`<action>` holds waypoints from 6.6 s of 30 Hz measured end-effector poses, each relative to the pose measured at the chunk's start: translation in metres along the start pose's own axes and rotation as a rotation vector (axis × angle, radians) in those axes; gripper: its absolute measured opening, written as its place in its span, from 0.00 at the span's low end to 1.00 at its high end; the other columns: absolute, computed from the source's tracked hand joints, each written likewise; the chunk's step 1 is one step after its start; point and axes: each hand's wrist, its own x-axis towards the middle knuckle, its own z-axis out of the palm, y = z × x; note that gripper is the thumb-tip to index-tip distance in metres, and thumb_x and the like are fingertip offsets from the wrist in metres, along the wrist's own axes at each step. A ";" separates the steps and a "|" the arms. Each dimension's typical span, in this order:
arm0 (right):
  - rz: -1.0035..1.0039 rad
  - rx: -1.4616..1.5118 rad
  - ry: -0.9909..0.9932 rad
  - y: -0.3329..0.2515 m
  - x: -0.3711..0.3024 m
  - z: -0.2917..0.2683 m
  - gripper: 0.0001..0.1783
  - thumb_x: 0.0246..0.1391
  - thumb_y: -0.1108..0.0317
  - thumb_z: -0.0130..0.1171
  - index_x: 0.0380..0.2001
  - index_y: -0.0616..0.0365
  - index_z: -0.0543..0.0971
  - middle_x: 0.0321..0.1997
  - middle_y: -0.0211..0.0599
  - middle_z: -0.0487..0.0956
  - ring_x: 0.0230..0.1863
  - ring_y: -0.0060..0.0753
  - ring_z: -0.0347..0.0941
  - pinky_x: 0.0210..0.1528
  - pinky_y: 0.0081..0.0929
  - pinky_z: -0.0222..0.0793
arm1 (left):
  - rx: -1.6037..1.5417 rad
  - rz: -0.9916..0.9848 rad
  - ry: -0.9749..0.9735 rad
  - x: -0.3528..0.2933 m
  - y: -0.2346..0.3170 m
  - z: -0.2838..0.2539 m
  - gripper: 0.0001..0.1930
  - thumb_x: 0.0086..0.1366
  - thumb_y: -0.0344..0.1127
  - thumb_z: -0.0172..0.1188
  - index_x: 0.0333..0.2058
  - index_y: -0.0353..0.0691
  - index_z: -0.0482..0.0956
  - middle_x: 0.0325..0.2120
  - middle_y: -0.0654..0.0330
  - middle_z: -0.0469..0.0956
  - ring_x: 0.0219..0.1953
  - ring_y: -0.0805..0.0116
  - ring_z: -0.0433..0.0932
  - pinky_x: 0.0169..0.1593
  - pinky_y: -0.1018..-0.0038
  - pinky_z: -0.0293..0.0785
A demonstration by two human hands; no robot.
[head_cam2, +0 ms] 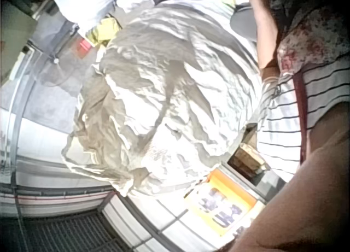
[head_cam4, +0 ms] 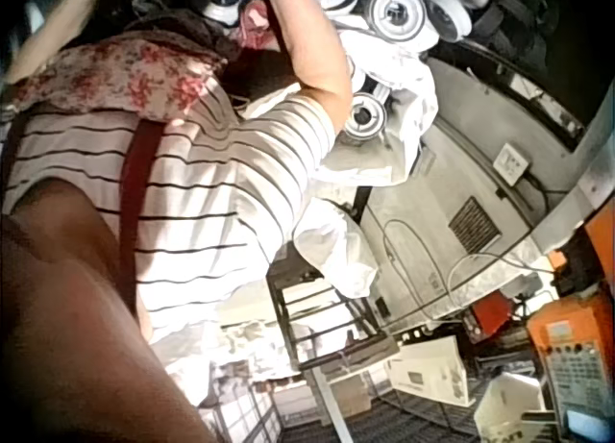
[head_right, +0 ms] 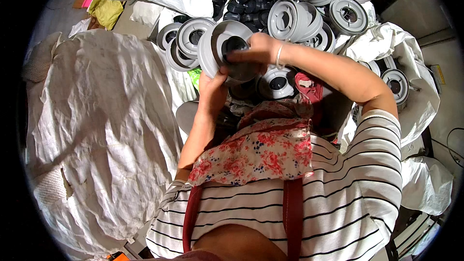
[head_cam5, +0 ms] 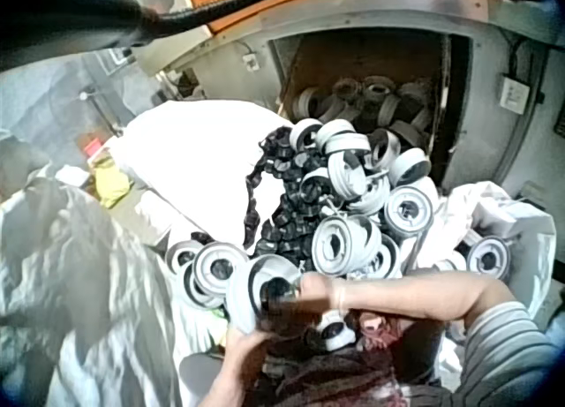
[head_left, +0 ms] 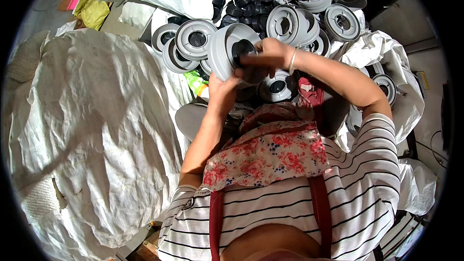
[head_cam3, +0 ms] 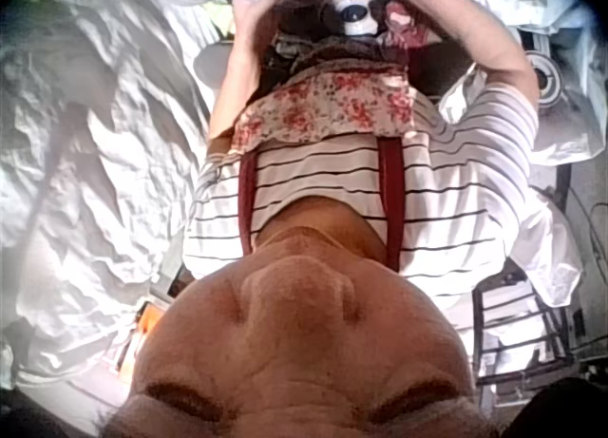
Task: The person repeatedly picks up white circular plastic frames and black circular inserts from a large pile. They fit the black insert into the center of the white frame and place the assembled unit back onto the pile. The process is continuous and repetitive throughout the clip.
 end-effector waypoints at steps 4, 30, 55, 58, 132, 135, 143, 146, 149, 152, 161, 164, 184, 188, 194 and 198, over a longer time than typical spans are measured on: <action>0.469 0.006 -0.304 -0.010 0.003 -0.016 0.42 0.43 0.35 0.59 0.35 0.73 0.71 0.31 0.47 0.79 0.30 0.37 0.78 0.34 0.28 0.74 | 0.060 -0.039 0.029 -0.001 -0.003 -0.001 0.19 0.53 0.32 0.61 0.45 0.34 0.72 0.37 0.63 0.76 0.38 0.74 0.73 0.44 0.76 0.69; 0.460 -0.533 -0.163 0.027 0.041 -0.090 0.30 0.48 0.48 0.55 0.25 0.73 0.77 0.23 0.54 0.78 0.29 0.45 0.78 0.36 0.34 0.74 | 1.398 0.489 -0.485 0.040 0.009 0.000 0.33 0.46 0.34 0.66 0.52 0.32 0.67 0.52 0.44 0.67 0.57 0.46 0.63 0.61 0.58 0.57; -0.281 -0.625 -0.023 -0.002 0.041 -0.027 0.36 0.34 0.58 0.68 0.49 0.60 0.70 0.42 0.48 0.73 0.45 0.51 0.70 0.49 0.37 0.67 | -0.108 -0.088 0.083 0.039 0.006 -0.006 0.16 0.60 0.33 0.58 0.46 0.32 0.73 0.40 0.60 0.76 0.41 0.71 0.74 0.48 0.75 0.69; -0.429 -0.711 -0.044 -0.013 0.031 -0.023 0.33 0.34 0.62 0.67 0.48 0.59 0.70 0.41 0.46 0.73 0.45 0.51 0.69 0.49 0.38 0.66 | -0.170 -0.088 0.048 0.028 0.012 -0.003 0.19 0.60 0.34 0.59 0.48 0.32 0.70 0.42 0.58 0.75 0.42 0.69 0.74 0.49 0.73 0.70; -0.499 -0.839 -0.150 -0.019 0.012 -0.030 0.40 0.28 0.65 0.69 0.50 0.59 0.67 0.45 0.44 0.71 0.49 0.50 0.66 0.52 0.37 0.66 | -0.283 -0.248 -0.023 0.033 0.009 -0.020 0.19 0.62 0.34 0.56 0.49 0.30 0.68 0.42 0.55 0.75 0.42 0.67 0.76 0.48 0.70 0.73; -0.440 -0.862 -0.222 -0.033 0.004 -0.027 0.42 0.27 0.67 0.70 0.52 0.58 0.66 0.47 0.42 0.69 0.50 0.49 0.64 0.54 0.37 0.65 | -0.351 -0.325 -0.096 0.025 0.019 -0.025 0.21 0.61 0.32 0.58 0.50 0.30 0.66 0.44 0.53 0.74 0.44 0.64 0.76 0.50 0.67 0.73; -0.562 -0.720 -0.057 -0.019 -0.019 -0.019 0.38 0.27 0.75 0.65 0.50 0.56 0.68 0.48 0.45 0.68 0.51 0.52 0.64 0.54 0.41 0.64 | -0.281 -0.199 -0.068 0.011 0.008 -0.007 0.23 0.59 0.33 0.61 0.51 0.29 0.67 0.45 0.53 0.74 0.46 0.65 0.75 0.51 0.68 0.72; -0.681 -0.748 -0.152 -0.026 -0.023 -0.022 0.33 0.30 0.74 0.63 0.47 0.59 0.68 0.46 0.41 0.68 0.49 0.47 0.64 0.49 0.34 0.69 | -0.284 -0.291 -0.141 0.013 0.014 -0.015 0.24 0.58 0.35 0.63 0.49 0.29 0.67 0.43 0.55 0.75 0.43 0.65 0.76 0.48 0.68 0.75; -0.709 -0.920 -0.178 -0.026 -0.027 -0.018 0.24 0.37 0.69 0.59 0.43 0.57 0.70 0.43 0.37 0.67 0.48 0.41 0.65 0.45 0.29 0.71 | -0.260 -0.334 -0.190 0.015 0.015 -0.021 0.25 0.57 0.36 0.63 0.50 0.29 0.67 0.43 0.53 0.75 0.44 0.64 0.77 0.49 0.67 0.76; -0.818 -1.137 -0.241 -0.027 -0.030 -0.017 0.20 0.41 0.66 0.55 0.42 0.55 0.72 0.43 0.34 0.67 0.48 0.38 0.65 0.47 0.28 0.70 | -0.237 -0.372 -0.208 0.017 0.016 -0.025 0.25 0.57 0.36 0.63 0.50 0.29 0.68 0.42 0.53 0.76 0.43 0.64 0.77 0.48 0.67 0.76; -0.643 -1.066 -0.285 -0.037 -0.028 -0.009 0.25 0.37 0.67 0.56 0.45 0.55 0.73 0.46 0.40 0.67 0.50 0.41 0.64 0.47 0.30 0.71 | -0.212 -0.497 -0.082 0.020 0.028 -0.028 0.20 0.58 0.35 0.61 0.46 0.28 0.71 0.40 0.53 0.77 0.41 0.62 0.79 0.47 0.67 0.77; -0.560 -0.934 -0.163 -0.026 -0.020 -0.010 0.31 0.33 0.67 0.62 0.47 0.50 0.71 0.44 0.38 0.67 0.46 0.42 0.63 0.43 0.29 0.72 | -0.230 -0.357 -0.006 0.017 0.021 -0.013 0.20 0.59 0.34 0.59 0.47 0.28 0.70 0.41 0.52 0.76 0.42 0.62 0.77 0.48 0.65 0.76; -0.115 -0.384 0.270 -0.012 0.005 -0.004 0.32 0.29 0.59 0.70 0.42 0.59 0.75 0.41 0.47 0.74 0.45 0.45 0.71 0.49 0.31 0.67 | -0.024 -0.133 -0.036 0.025 0.008 -0.012 0.23 0.61 0.40 0.59 0.50 0.33 0.68 0.44 0.57 0.74 0.44 0.65 0.75 0.49 0.68 0.72; 0.107 -0.258 0.203 -0.030 0.009 -0.007 0.32 0.28 0.57 0.71 0.40 0.61 0.75 0.39 0.46 0.75 0.43 0.42 0.72 0.48 0.29 0.68 | -0.141 -0.131 0.040 0.027 0.005 -0.005 0.20 0.57 0.38 0.63 0.46 0.33 0.73 0.39 0.59 0.77 0.43 0.68 0.75 0.47 0.72 0.71; 0.160 -0.120 0.213 -0.023 0.013 -0.006 0.31 0.32 0.56 0.72 0.40 0.63 0.75 0.33 0.40 0.77 0.35 0.32 0.75 0.39 0.25 0.71 | -0.113 -0.060 0.011 0.024 0.007 0.006 0.19 0.54 0.34 0.65 0.43 0.33 0.75 0.38 0.60 0.77 0.39 0.72 0.76 0.45 0.76 0.70; 0.354 0.413 0.211 -0.006 0.019 -0.001 0.32 0.35 0.51 0.72 0.36 0.69 0.76 0.31 0.39 0.78 0.31 0.26 0.75 0.34 0.22 0.72 | 0.133 0.005 0.033 0.024 0.002 -0.003 0.20 0.50 0.32 0.67 0.42 0.32 0.75 0.37 0.60 0.78 0.37 0.72 0.76 0.44 0.76 0.71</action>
